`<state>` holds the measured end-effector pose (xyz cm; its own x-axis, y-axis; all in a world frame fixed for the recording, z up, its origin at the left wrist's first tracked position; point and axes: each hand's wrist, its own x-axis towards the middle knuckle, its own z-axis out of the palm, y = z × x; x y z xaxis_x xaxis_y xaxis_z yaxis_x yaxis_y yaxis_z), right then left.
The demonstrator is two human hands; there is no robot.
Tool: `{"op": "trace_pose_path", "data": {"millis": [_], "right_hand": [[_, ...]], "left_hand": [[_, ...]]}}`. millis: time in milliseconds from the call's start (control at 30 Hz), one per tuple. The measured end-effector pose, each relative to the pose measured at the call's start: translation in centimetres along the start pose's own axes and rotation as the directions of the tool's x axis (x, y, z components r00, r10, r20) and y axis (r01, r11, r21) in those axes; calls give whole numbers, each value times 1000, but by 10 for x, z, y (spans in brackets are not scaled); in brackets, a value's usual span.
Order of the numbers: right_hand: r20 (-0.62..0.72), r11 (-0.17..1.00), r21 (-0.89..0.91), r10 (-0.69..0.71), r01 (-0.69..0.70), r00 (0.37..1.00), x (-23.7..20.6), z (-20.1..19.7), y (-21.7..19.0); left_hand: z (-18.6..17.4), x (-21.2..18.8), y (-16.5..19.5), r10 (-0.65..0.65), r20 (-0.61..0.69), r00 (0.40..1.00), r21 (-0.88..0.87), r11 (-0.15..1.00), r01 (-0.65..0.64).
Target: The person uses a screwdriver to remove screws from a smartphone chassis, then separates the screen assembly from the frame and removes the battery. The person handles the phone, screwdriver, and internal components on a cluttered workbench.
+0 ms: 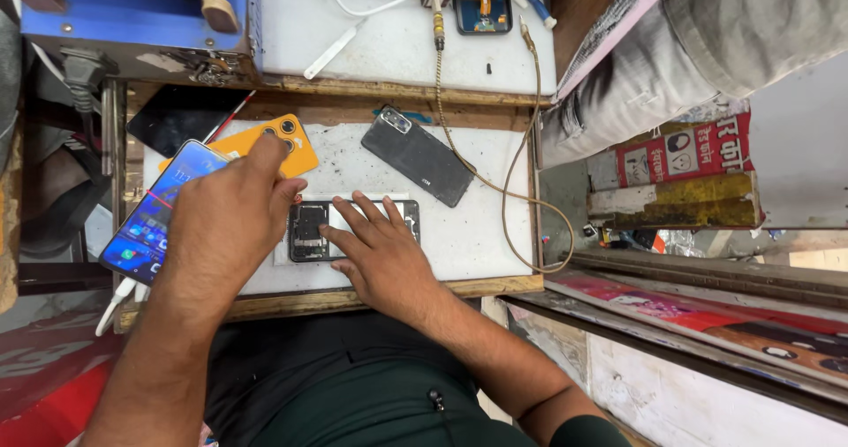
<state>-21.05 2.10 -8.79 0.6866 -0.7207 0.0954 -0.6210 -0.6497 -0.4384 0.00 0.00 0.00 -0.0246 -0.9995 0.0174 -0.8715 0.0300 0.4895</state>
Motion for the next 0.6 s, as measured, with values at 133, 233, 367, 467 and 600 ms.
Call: {"op": "trace_pose_path", "data": {"millis": [133,233,367,467,600], "right_hand": [[16,1000,4,9,-9,1000,7,3,8],[27,999,30,15,-16,1000,8,4,13],[38,998,62,14,-16,999,13,1,21],[58,998,56,32,-35,998,10,1,21],[53,999,44,27,-30,998,16,2,25]], "left_hand": [[5,2,-8,217,-127,968,-67,972,-226],[14,3,-3,103,-72,992,37,994,-100],[11,11,-7,10,-27,1000,61,998,-8],[10,8,-9,161,-68,985,-68,984,-165],[17,15,-9,72,-83,994,57,996,-67]]}}
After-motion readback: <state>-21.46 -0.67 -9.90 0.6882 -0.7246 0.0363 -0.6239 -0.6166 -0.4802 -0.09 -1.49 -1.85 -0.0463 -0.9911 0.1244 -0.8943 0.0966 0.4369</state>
